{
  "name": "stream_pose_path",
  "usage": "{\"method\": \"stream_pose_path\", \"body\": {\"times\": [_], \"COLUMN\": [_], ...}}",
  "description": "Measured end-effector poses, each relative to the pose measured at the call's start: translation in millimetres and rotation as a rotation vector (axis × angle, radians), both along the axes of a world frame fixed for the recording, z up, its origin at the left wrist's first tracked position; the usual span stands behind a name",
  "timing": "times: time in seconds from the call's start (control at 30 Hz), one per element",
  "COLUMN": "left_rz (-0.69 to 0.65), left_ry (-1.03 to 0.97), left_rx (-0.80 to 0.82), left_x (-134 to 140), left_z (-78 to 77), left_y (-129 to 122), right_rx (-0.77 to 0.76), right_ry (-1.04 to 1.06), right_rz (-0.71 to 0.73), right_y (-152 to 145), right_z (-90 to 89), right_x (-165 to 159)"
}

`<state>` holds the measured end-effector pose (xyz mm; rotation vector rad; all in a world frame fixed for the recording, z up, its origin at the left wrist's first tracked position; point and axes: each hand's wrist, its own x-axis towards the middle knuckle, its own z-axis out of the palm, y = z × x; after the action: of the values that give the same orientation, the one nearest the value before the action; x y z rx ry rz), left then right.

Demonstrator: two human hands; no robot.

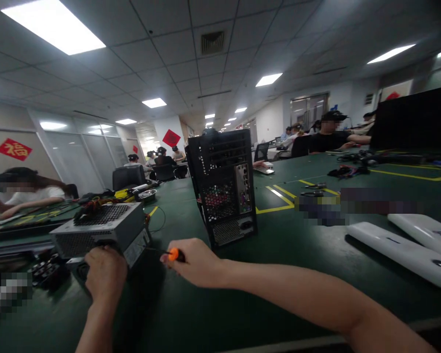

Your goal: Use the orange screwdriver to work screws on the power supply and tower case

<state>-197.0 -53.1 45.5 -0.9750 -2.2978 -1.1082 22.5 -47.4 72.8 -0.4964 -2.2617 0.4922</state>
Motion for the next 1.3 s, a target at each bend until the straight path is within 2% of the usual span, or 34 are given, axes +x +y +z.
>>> {"method": "stream_pose_path", "body": {"times": [0.1, 0.2, 0.3, 0.37, 0.47, 0.53, 0.6, 0.63, 0.7, 0.77, 0.83, 0.9, 0.97, 1.1, 1.3], "left_rz": [0.033, -0.05, -0.128, -0.191, -0.299, -0.39, -0.443, -0.422, -0.22, -0.059, -0.076, -0.121, -0.065, -0.032, -0.038], "left_ry": [-0.095, -0.119, -0.125, -0.149, -0.245, -0.281, -0.233, -0.163, -0.009, 0.05, 0.115, 0.144, 0.159, 0.211, 0.22], "left_rx": [-0.011, 0.052, 0.147, 0.183, 0.219, 0.228, 0.231, 0.24, 0.277, 0.19, -0.022, -0.241, -0.337, -0.353, -0.334], "left_x": [6, 10, 9, 8, 5, 0, -10, -17, -31, -42, -48, -50, -51, -54, -56], "left_z": [-6.7, -20.4, -33.0, -37.3, -35.8, -31.7, -29.3, -30.3, -37.9, -52.1, -68.1, -80.6, -87.1, -89.0, -90.7], "left_y": [6, 9, 7, 6, 3, -7, -28, -41, -68, -90, -100, -99, -95, -91, -94], "right_rx": [-0.054, -0.076, -0.042, -0.036, -0.058, -0.059, -0.052, -0.048, -0.042, -0.019, 0.003, 0.029, 0.058, 0.092, 0.086], "right_ry": [-0.077, -0.157, -0.26, -0.332, -0.357, -0.358, -0.356, -0.351, -0.348, -0.344, -0.338, -0.337, -0.333, -0.307, -0.29], "right_rz": [-0.061, -0.236, -0.395, -0.466, -0.475, -0.46, -0.451, -0.453, -0.456, -0.425, -0.392, -0.368, -0.356, -0.376, -0.327], "right_y": [-3, 13, 33, 43, 49, 49, 47, 47, 47, 49, 52, 54, 57, 64, 71], "right_z": [-14.4, -33.5, -53.2, -63.0, -70.1, -71.3, -72.1, -72.8, -75.0, -77.8, -80.6, -83.3, -86.5, -94.9, -101.2], "right_x": [50, 90, 116, 125, 126, 122, 119, 118, 116, 113, 107, 101, 97, 96, 97]}}
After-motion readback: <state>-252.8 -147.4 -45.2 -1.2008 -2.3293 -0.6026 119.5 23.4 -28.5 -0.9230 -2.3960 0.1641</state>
